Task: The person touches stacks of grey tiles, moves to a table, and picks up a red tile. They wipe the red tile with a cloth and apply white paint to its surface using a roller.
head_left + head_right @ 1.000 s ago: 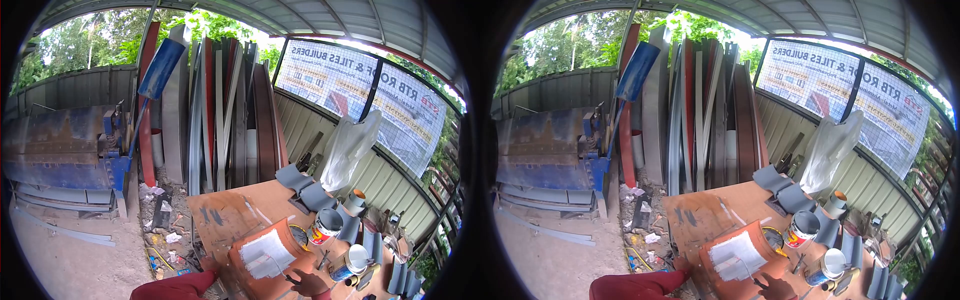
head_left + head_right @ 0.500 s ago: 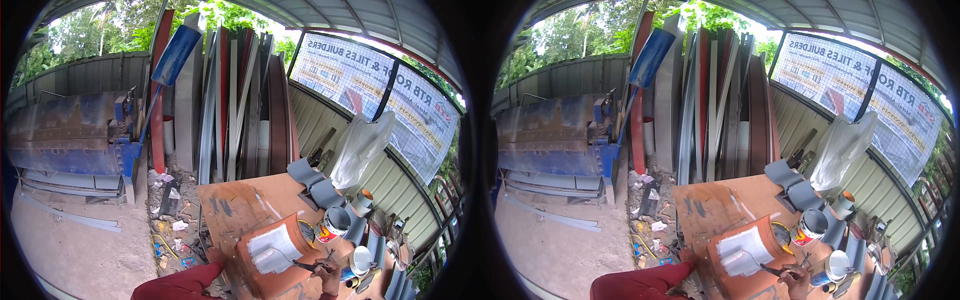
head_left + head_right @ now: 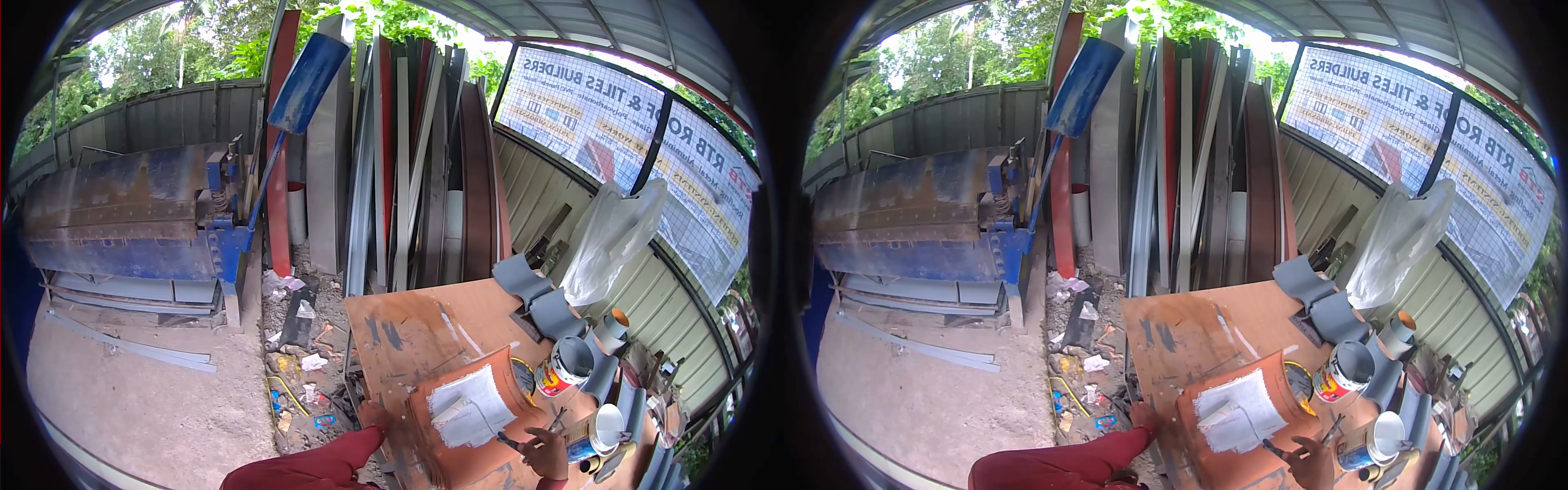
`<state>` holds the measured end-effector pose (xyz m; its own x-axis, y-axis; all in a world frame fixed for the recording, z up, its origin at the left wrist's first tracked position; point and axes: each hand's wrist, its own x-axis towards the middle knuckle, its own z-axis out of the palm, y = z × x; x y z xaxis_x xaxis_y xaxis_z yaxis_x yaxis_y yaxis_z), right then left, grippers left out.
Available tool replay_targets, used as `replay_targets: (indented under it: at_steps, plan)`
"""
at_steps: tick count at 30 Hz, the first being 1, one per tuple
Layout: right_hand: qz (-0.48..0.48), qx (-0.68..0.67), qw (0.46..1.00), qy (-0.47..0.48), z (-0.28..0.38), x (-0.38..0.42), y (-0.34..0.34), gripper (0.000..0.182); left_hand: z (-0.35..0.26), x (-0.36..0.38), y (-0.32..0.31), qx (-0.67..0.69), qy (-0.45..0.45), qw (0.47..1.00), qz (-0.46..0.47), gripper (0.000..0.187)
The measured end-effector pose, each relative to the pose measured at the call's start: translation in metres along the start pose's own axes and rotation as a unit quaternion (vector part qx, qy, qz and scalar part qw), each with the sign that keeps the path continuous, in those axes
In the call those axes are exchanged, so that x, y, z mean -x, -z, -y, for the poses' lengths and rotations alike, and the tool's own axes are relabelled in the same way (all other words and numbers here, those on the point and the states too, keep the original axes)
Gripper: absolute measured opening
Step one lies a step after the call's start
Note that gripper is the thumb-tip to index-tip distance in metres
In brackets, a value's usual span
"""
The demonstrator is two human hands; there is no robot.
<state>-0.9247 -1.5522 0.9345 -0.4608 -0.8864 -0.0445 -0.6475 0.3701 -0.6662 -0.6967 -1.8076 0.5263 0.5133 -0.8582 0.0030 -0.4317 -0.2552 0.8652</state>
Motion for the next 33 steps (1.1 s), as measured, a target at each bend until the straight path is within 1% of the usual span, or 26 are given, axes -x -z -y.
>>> replay_targets:
  at_steps: [1,3,4,6,7,8,9,10,11,13,14,15,17,18,19,20,21,22,23,24,27,28,30,31,32,33]
  plan:
    - [0.002,-0.001,1.0,0.0,0.006,0.003,0.0,0.041,0.007,-0.001,-0.008,-0.002,0.0,1.0,-0.001,0.028]
    - [0.026,0.069,0.997,-0.016,0.019,0.008,0.0,0.042,0.016,-0.004,-0.017,-0.032,-0.031,0.999,-0.013,0.027]
    - [0.026,0.067,0.997,-0.017,0.019,0.008,-0.002,0.042,0.018,-0.005,-0.018,-0.033,-0.032,0.999,-0.013,0.027]
    - [0.077,0.062,0.994,-0.051,0.018,0.005,-0.005,0.035,0.017,-0.004,-0.015,-0.01,-0.028,1.0,0.003,0.027]
    - [0.078,0.062,0.994,-0.051,0.013,0.0,-0.01,0.035,0.013,-0.004,-0.013,-0.01,-0.028,1.0,0.002,0.027]
    - [0.065,0.2,0.975,0.069,0.006,-0.008,-0.019,0.032,0.009,-0.003,-0.011,0.003,-0.01,1.0,0.003,0.026]
    - [0.049,0.327,0.926,0.182,0.005,-0.009,-0.027,0.029,0.007,-0.002,-0.007,0.014,0.005,1.0,0.005,0.026]
    - [0.064,0.277,0.955,0.083,0.017,-0.009,-0.037,0.026,0.003,-0.001,-0.003,0.011,0.002,1.0,0.006,0.026]
    - [0.063,0.273,0.956,0.081,0.009,-0.01,-0.041,0.026,0.0,0.0,0.0,0.021,0.01,1.0,0.005,0.026]
    - [0.073,0.265,0.955,0.115,0.002,-0.014,-0.046,0.025,-0.001,-0.001,-0.002,0.032,0.017,0.999,0.001,0.025]
    - [0.08,0.277,0.951,0.11,-0.003,-0.011,-0.032,0.025,0.0,0.0,-0.003,0.025,0.016,1.0,0.002,0.025]
    - [0.079,0.318,0.933,0.151,-0.032,-0.015,-0.02,0.025,0.002,-0.001,-0.004,0.016,0.016,1.0,0.003,0.025]
    - [0.114,0.358,0.923,0.085,-0.028,-0.007,0.016,0.023,0.001,0.0,-0.005,0.004,0.011,1.0,-0.016,0.025]
    - [0.114,0.355,0.924,0.085,-0.023,-0.003,0.027,0.023,0.0,0.0,-0.006,-0.005,0.007,0.999,-0.032,0.025]
    - [0.111,0.369,0.92,0.066,-0.018,0.001,0.037,0.022,0.005,-0.001,-0.01,-0.006,0.006,0.999,-0.031,0.025]
    - [0.108,0.383,0.916,0.047,-0.016,0.003,0.043,0.022,0.009,-0.002,-0.015,-0.018,-0.014,0.999,-0.038,0.025]
    - [0.108,0.384,0.916,0.044,-0.017,0.003,0.039,0.022,0.012,-0.001,-0.019,-0.03,-0.034,0.998,-0.043,0.025]
    - [0.087,0.402,0.908,0.072,-0.017,0.002,0.028,0.021,0.006,0.0,-0.014,-0.03,-0.034,0.998,-0.04,0.025]
    - [0.066,0.421,0.899,0.101,-0.018,0.0,0.015,0.021,0.001,-0.001,-0.008,-0.027,0.007,0.999,-0.017,0.027]
    - [0.052,0.402,0.907,0.117,-0.025,-0.004,-0.001,0.021,-0.006,-0.001,-0.004,-0.023,0.049,0.999,0.004,0.029]
    - [0.028,0.316,0.943,0.101,-0.011,-0.01,-0.052,0.019,-0.007,-0.002,-0.005,-0.018,0.071,0.997,0.003,0.031]
    - [0.045,0.336,0.937,0.087,-0.007,-0.014,-0.068,0.02,0.004,-0.004,-0.013,-0.021,0.068,0.997,0.003,0.031]
    - [0.061,0.35,0.932,0.07,-0.006,-0.013,-0.079,0.021,0.018,-0.008,-0.016,-0.072,-0.041,0.996,0.036,0.035]
    - [0.074,0.345,0.933,0.068,-0.007,-0.011,-0.079,0.025,0.018,-0.008,-0.017,-0.075,-0.046,0.995,0.037,0.035]
    - [0.086,0.342,0.933,0.067,-0.007,-0.01,-0.077,0.029,0.016,-0.007,-0.019,-0.041,-0.013,0.999,0.027,0.036]
    - [0.087,0.339,0.935,0.064,-0.005,-0.007,-0.07,0.029,0.012,-0.005,-0.016,-0.007,0.023,1.0,0.016,0.037]
